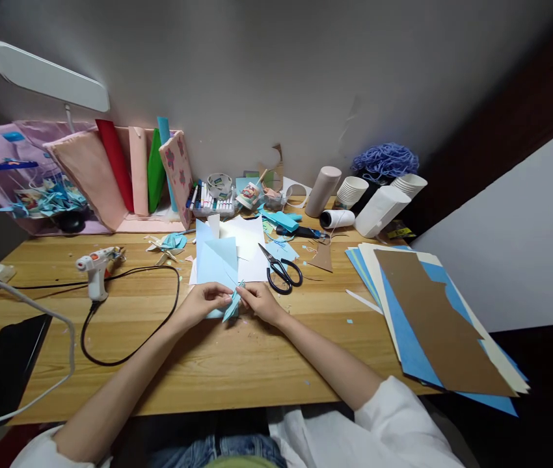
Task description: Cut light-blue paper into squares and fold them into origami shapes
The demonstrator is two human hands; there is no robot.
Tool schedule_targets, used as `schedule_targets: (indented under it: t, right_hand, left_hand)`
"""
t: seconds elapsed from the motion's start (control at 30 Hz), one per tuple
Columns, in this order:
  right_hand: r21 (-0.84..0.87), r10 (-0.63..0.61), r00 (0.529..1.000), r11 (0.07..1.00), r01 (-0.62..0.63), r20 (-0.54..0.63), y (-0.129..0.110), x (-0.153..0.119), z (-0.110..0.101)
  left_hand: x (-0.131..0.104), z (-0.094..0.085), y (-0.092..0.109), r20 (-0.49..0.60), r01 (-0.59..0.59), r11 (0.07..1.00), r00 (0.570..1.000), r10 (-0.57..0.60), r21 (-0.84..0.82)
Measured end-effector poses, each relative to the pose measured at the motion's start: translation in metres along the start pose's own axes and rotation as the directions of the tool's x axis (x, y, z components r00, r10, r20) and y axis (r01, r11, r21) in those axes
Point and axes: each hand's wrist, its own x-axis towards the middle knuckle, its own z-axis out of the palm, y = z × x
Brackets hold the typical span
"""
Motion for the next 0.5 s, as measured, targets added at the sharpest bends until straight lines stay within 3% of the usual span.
schedule_targets:
  t: [0.3,0.5]
  right_hand:
    - [-0.061,0.057,0.996,0.997,-0.053,0.063,-0.003,0.001,0.000]
    - [-0.016,0.091,0.993,0.996,-0.092,-0.073,-0.006,0.000,0.004]
  left_hand:
    - [-0.004,0.018,-0.005,0.122,0.112,0.984,0.988,-0.095,-0.140]
    - [-0.002,0.023,-0.007,0.080,0.203,0.917,0.979,-0.187,-0.344]
